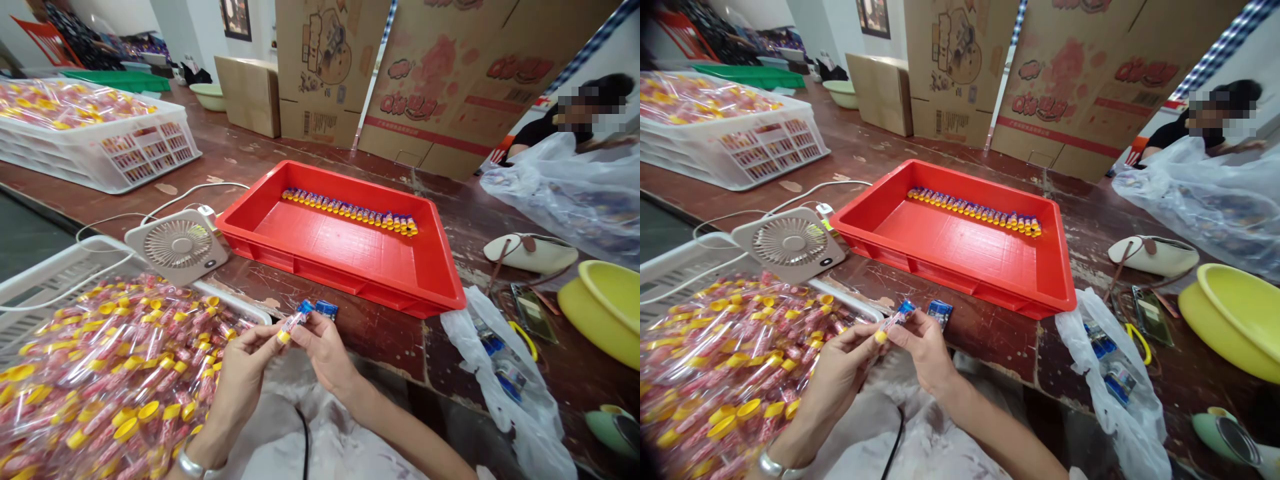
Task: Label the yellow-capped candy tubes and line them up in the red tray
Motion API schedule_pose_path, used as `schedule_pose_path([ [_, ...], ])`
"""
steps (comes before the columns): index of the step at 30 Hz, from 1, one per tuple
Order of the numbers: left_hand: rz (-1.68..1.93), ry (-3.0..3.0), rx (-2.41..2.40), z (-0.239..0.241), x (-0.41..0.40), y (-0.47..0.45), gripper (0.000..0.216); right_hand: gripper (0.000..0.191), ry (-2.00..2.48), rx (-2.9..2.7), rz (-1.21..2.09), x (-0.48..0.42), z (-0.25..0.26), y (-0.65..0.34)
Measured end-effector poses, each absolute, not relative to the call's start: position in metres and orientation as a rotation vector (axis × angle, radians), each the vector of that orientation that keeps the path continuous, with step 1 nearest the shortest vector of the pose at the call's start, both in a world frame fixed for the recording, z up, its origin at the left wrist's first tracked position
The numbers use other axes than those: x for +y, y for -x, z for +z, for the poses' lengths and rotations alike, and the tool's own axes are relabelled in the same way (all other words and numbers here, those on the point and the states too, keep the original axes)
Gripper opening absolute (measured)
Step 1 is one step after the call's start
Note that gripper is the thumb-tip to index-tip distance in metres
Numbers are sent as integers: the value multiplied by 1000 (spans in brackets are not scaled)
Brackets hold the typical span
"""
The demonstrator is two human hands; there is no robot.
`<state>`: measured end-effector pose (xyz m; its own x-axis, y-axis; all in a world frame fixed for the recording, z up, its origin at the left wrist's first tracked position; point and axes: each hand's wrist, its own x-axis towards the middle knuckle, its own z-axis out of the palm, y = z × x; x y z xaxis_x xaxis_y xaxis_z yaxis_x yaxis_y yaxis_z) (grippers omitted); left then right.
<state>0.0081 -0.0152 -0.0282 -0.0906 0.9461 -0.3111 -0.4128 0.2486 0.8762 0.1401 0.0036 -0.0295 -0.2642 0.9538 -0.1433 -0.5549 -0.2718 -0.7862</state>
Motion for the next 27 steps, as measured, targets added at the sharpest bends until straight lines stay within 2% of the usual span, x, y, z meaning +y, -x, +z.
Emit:
schedule_pose_path([
  [7,1182,-468,1071,-30,-13,-11,31,31,774,-690,1776,6,-32,-139],
  [11,1129,-458,1057,-29,-13,-13,33,26,800,-684,1804,6,-32,-141],
  [20,1310,-837,1315,-34,-18,-7,25,30,758,-564,1843,7,-40,-143],
  [27,1234,-661,1191,-29,-16,-11,32,40,775,-534,1816,12,-40,-148],
])
